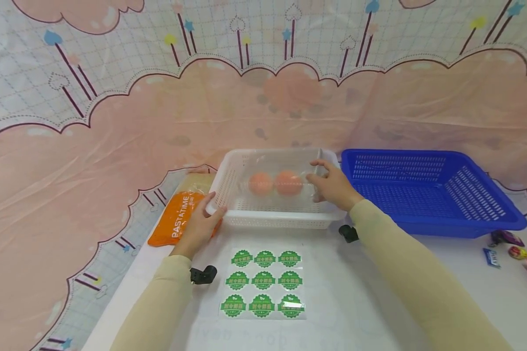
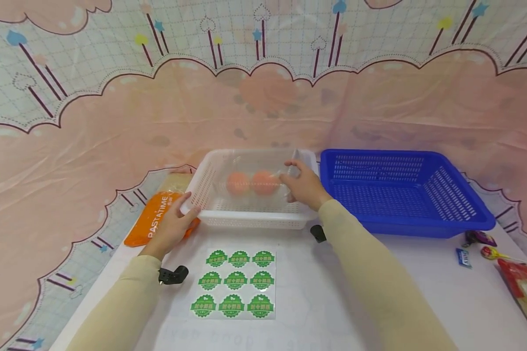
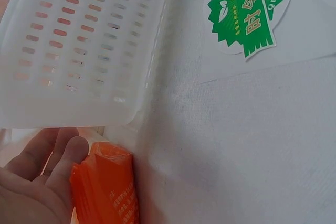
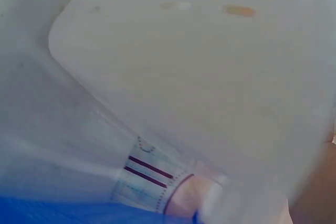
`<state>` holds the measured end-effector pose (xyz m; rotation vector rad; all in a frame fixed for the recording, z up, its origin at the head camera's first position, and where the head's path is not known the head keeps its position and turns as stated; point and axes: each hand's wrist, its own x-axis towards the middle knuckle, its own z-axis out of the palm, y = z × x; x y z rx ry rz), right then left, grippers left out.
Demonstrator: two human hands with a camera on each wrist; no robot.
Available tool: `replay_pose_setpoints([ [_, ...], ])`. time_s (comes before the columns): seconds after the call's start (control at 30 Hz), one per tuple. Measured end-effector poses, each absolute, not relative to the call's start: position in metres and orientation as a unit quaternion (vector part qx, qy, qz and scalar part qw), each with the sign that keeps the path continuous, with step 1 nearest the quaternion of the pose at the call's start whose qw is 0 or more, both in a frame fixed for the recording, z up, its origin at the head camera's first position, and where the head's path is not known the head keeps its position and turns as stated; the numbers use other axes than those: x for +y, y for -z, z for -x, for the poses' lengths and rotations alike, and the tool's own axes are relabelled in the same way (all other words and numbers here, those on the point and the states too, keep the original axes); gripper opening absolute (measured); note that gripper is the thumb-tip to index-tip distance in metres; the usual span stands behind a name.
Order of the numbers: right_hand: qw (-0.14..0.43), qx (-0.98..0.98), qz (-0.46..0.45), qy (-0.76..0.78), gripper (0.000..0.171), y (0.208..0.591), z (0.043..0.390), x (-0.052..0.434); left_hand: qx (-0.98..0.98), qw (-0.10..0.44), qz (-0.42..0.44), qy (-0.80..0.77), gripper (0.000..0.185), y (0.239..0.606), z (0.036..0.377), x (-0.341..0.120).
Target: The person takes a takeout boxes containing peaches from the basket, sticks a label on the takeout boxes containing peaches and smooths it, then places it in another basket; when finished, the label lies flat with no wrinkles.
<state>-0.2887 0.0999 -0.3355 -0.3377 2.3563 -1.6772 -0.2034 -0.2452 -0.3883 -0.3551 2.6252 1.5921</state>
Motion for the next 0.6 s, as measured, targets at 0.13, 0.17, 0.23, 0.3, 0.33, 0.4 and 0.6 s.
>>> replay_pose_setpoints([
  [0.13,0.095,0.804,0.119,0.575,0.055,0.328,0.282,0.107,0.851,0.025,0.112,-0.513,0.081,0.388,0.203,-0.244],
  [0.17,0.092,0.803,0.12,0.577,0.055,0.326,0.28,0.108,0.851,0.025,0.111,-0.513,0.081,0.388,0.203,-0.244],
  [0.23,0.088,0.8,0.123,0.581,0.056,0.322,0.277,0.111,0.851,0.025,0.11,-0.512,0.081,0.387,0.203,-0.245],
  [0.3,0.082,0.798,0.126,0.584,0.056,0.319,0.273,0.114,0.852,0.026,0.11,-0.512,0.081,0.387,0.203,-0.245],
  [0.33,0.078,0.796,0.129,0.586,0.055,0.317,0.271,0.116,0.852,0.026,0.11,-0.512,0.081,0.387,0.202,-0.245],
  [0.4,0.068,0.797,0.133,0.586,0.055,0.314,0.267,0.119,0.852,0.026,0.109,-0.511,0.081,0.387,0.202,-0.245],
  [0.6,0.052,0.789,0.141,0.595,0.055,0.305,0.258,0.127,0.854,0.027,0.106,-0.508,0.082,0.387,0.202,-0.245],
])
